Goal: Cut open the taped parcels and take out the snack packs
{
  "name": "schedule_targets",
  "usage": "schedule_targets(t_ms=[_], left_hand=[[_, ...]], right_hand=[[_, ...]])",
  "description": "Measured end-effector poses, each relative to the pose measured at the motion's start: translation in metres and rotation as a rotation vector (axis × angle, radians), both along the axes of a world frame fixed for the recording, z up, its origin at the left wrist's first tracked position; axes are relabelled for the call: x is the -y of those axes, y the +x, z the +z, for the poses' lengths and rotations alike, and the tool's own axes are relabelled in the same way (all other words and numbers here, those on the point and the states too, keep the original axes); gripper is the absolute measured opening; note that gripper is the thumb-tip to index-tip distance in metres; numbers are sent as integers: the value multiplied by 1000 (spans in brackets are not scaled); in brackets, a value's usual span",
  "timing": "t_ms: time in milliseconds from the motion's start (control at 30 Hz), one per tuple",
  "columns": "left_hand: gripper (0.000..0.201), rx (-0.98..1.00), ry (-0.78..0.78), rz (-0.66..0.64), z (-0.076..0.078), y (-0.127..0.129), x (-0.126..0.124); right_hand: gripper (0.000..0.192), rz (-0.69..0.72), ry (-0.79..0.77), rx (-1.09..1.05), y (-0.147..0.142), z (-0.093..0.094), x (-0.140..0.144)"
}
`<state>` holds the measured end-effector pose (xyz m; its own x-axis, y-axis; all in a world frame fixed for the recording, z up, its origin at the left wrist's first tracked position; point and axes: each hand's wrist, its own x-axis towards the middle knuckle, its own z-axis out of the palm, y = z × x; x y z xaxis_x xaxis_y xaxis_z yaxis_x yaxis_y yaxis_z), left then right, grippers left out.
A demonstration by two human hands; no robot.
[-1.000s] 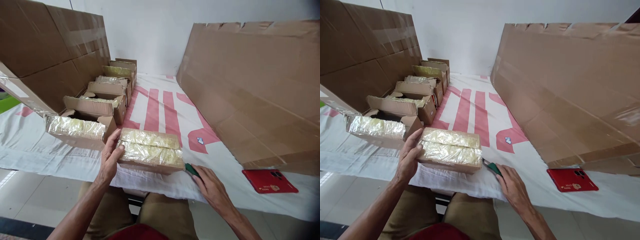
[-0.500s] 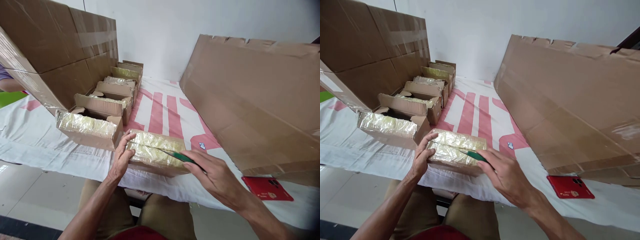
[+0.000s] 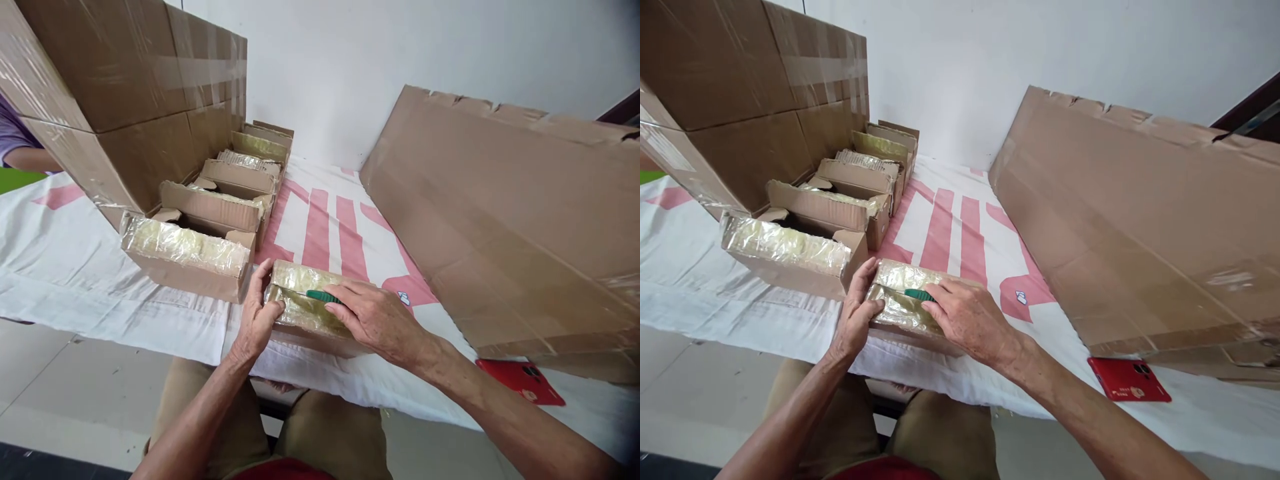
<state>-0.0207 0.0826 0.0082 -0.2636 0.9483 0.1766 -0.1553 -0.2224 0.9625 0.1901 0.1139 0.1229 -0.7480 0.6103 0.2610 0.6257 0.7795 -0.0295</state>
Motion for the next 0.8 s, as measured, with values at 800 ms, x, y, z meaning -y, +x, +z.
schedule_targets(t_ms=[800], left_hand=[[57,-30,44,172,4,43,25]], right_hand=[[45,-743,-120,-625,118,-32,0]])
